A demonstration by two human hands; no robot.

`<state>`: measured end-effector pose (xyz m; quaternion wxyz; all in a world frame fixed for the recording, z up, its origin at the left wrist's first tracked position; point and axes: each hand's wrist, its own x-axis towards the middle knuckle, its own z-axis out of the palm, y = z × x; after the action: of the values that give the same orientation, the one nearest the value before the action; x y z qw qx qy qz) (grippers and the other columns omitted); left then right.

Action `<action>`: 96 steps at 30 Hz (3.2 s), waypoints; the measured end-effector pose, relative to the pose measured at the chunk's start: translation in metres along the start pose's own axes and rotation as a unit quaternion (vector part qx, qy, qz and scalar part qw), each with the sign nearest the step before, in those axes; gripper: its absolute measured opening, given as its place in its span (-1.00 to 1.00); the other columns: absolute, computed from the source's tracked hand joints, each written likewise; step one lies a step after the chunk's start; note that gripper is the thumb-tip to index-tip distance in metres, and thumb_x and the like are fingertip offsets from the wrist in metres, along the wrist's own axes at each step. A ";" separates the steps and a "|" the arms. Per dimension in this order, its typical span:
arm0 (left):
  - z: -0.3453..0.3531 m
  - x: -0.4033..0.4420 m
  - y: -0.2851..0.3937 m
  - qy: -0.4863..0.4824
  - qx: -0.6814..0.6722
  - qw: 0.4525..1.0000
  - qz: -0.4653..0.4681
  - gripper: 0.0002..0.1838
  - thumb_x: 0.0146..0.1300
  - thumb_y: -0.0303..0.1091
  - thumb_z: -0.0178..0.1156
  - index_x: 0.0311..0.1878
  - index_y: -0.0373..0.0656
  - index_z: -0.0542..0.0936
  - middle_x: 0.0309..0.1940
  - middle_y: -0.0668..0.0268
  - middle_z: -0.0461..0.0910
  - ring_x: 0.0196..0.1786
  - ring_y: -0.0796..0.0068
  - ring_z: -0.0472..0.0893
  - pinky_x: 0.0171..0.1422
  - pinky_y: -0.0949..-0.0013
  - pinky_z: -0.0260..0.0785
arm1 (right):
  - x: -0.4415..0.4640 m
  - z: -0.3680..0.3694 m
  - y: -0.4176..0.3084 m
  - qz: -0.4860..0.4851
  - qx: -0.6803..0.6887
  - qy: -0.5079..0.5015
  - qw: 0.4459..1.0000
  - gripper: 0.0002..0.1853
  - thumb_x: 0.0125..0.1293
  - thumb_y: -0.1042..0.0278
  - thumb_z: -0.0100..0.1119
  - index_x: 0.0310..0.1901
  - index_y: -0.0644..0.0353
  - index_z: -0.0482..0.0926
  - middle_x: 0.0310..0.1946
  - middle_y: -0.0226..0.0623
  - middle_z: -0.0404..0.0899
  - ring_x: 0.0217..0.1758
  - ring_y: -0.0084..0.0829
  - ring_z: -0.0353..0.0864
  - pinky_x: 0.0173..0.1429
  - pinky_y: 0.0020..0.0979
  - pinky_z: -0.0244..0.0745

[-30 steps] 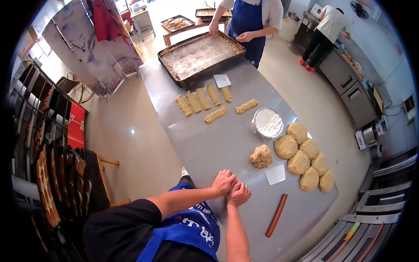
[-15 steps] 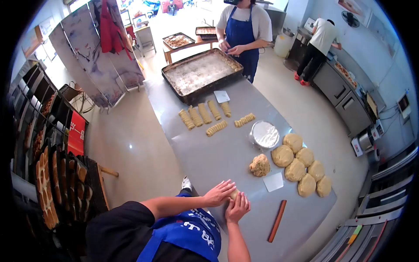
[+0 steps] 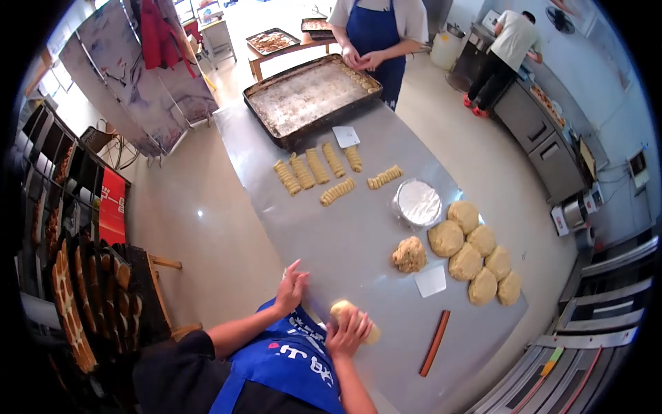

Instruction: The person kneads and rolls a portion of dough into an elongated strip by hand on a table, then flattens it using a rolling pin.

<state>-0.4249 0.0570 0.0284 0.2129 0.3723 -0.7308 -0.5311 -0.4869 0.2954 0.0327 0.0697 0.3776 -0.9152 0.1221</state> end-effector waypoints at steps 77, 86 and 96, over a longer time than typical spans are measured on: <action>0.211 0.070 0.066 -0.285 0.359 0.783 0.420 -0.18 0.61 0.10 -0.02 0.70 -0.34 0.26 0.77 -0.07 0.12 0.81 -0.20 0.05 0.87 -0.26 -0.28 | 0.115 0.028 0.124 0.211 0.011 0.066 0.975 -0.31 0.58 0.08 0.01 0.67 0.13 0.33 0.75 0.03 0.15 0.85 0.13 -0.02 0.82 0.30 -0.20; 0.089 -0.044 0.030 -0.365 0.433 0.751 0.340 -0.22 0.62 0.23 -0.03 0.79 0.17 0.23 0.83 0.09 0.01 0.82 -0.39 -0.16 0.78 -0.53 -0.41 | -0.007 0.009 0.015 0.232 0.051 -0.079 0.968 -0.26 0.61 -0.07 -0.02 0.77 -0.25 0.18 0.84 -0.14 -0.06 0.86 0.30 -0.19 0.78 0.48 -0.35; 0.265 0.123 0.079 -0.198 0.244 0.834 0.454 0.03 0.58 0.33 0.06 0.78 -0.27 0.03 0.77 -0.36 -0.12 0.80 -0.51 -0.22 0.79 -0.52 -0.42 | 0.168 0.037 0.174 0.259 -0.094 0.107 0.955 -0.20 0.53 -0.13 0.16 0.63 0.23 0.37 0.73 0.28 0.08 0.84 0.30 -0.13 0.79 0.42 -0.22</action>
<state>-0.7153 0.1383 -0.0001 0.1833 -0.0744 -0.9501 -0.2410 -0.7299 0.2915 0.0038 0.1683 0.1045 -0.9761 0.0893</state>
